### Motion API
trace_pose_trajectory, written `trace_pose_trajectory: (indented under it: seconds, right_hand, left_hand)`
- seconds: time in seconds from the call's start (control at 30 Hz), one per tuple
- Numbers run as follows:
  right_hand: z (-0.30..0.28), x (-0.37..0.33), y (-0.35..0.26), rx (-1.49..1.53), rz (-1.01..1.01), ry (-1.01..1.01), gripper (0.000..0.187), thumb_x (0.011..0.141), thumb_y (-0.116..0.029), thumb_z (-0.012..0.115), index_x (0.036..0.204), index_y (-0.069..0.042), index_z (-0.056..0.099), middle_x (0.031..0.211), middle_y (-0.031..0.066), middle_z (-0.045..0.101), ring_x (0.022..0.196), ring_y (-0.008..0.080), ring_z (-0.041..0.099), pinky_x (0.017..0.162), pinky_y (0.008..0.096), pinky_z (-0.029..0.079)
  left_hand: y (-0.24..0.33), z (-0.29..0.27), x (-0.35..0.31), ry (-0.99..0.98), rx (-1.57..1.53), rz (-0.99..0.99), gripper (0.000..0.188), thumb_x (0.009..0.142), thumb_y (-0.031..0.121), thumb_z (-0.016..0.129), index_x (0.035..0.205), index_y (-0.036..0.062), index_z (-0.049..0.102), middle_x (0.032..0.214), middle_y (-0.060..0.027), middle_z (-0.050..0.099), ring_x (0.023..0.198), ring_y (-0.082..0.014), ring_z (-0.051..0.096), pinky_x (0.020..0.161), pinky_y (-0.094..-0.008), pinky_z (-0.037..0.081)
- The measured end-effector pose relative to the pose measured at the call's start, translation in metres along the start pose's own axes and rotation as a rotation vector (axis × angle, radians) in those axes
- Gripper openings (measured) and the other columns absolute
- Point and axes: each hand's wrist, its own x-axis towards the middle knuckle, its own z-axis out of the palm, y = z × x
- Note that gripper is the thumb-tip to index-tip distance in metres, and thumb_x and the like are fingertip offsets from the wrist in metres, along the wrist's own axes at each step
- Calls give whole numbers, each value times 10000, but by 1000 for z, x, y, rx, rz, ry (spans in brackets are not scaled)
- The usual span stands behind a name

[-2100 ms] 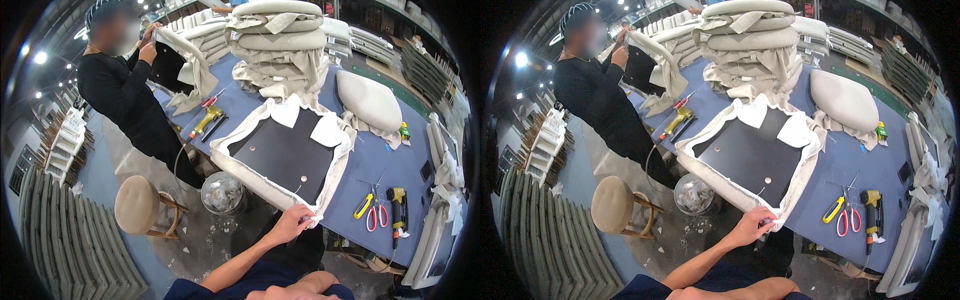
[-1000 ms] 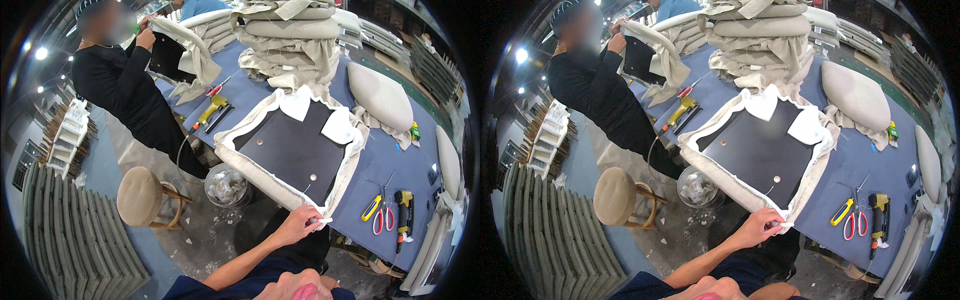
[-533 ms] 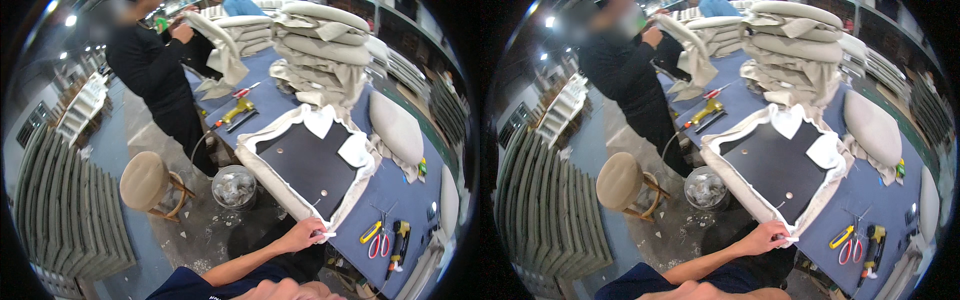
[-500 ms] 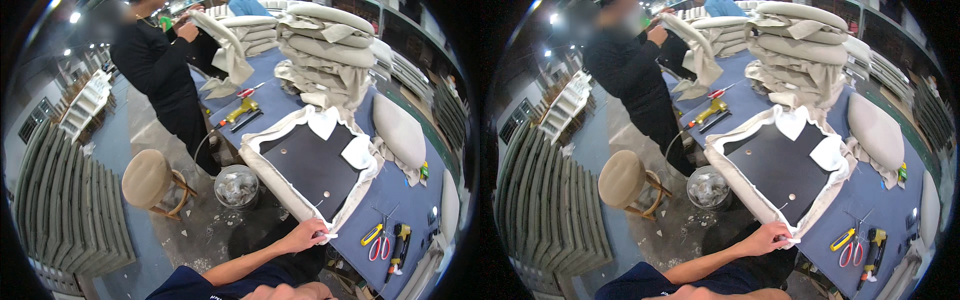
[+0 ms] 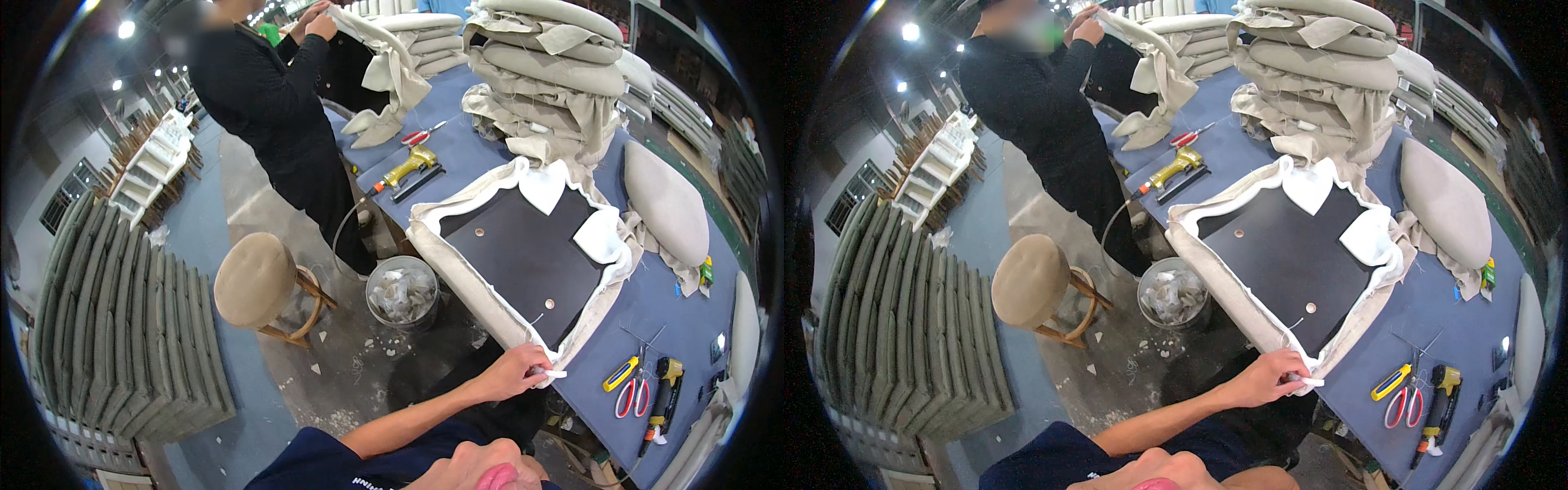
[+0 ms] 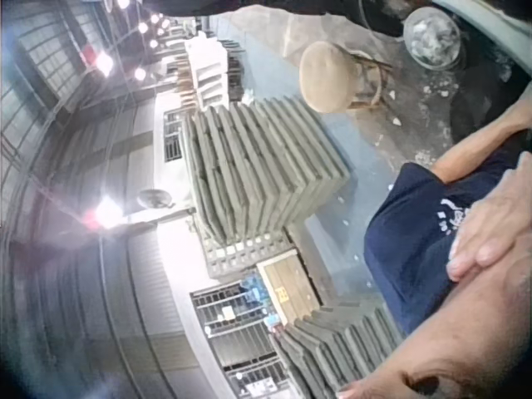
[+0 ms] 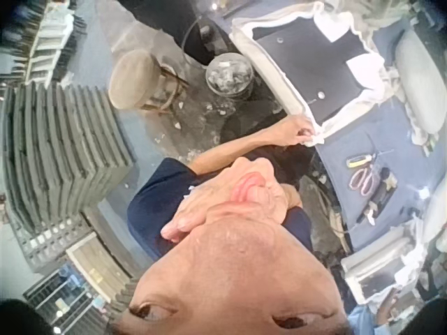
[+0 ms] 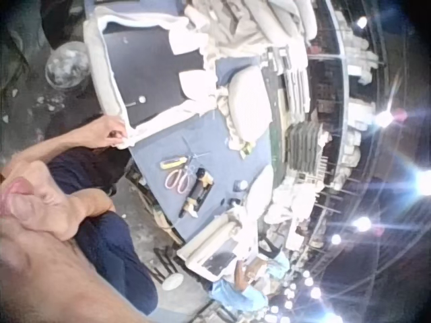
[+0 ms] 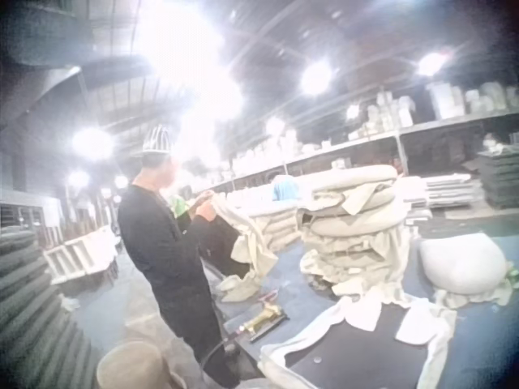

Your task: The person is upholstering furniture components in a workshop. They use a staple gun to secure fabric onto foam cushions and a flat frame, and use scissors to trim excess material. The person also uses a screwdriver to adjust parts of the frame and a needle to pull fabric tight.

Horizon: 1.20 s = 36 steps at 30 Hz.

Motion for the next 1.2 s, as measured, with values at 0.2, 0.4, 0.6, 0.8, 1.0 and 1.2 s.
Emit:
trace_pose_trajectory:
  seconds: [0.2, 0.4, 0.6, 0.8, 1.0, 1.2]
  right_hand:
    - [-2, 3, 0, -9, 3, -18, 1120, 818, -795, 554, 1301, 216, 571, 1303, 367, 613, 1181, 439, 658, 1063, 457, 486]
    - [-3, 3, -1, -19, 6, -32, 1111, 824, -792, 545, 1296, 214, 577, 1292, 365, 620, 1173, 439, 663, 1061, 454, 488]
    - [-4, 6, -5, -39, -4, -37, 1103, 830, -789, 536, 1291, 211, 583, 1282, 364, 628, 1166, 439, 667, 1059, 452, 491]
    - [-1, 9, -11, -71, 9, -91, 1094, 836, -786, 528, 1287, 209, 589, 1271, 362, 636, 1158, 440, 672, 1057, 450, 493]
    - [-1, 6, -13, -60, -1, -103, 1086, 843, -784, 519, 1282, 207, 594, 1260, 360, 644, 1151, 440, 676, 1055, 448, 496]
    - [1, 8, -10, -70, 4, -100, 1079, 849, -781, 510, 1278, 205, 600, 1250, 358, 652, 1143, 440, 681, 1053, 446, 498]
  left_hand:
    - [2, 1, -1, -3, -25, -48, 141, 921, 91, 713, 1023, -1, 685, 985, -115, 627, 931, -273, 603, 773, -364, 529]
    - [0, 0, -1, -29, -42, -63, 144, 931, 90, 707, 1041, -1, 688, 1005, -112, 629, 937, -258, 623, 770, -351, 554]
    - [2, 0, 2, -43, 27, -70, 148, 934, 90, 712, 1051, 1, 693, 995, -100, 641, 938, -237, 638, 768, -326, 574]
    - [-3, 2, 0, -1, -34, -49, 135, 945, 97, 715, 1047, 11, 700, 967, -91, 649, 813, -202, 607, 696, -315, 511]
    - [6, -1, 1, 24, -7, -9, 132, 948, 109, 718, 1043, 19, 702, 953, -88, 642, 793, -199, 596, 688, -310, 493]
    - [6, 2, 0, 25, -50, -46, 135, 903, 82, 731, 1012, 13, 689, 923, -112, 633, 852, -271, 605, 723, -380, 487]
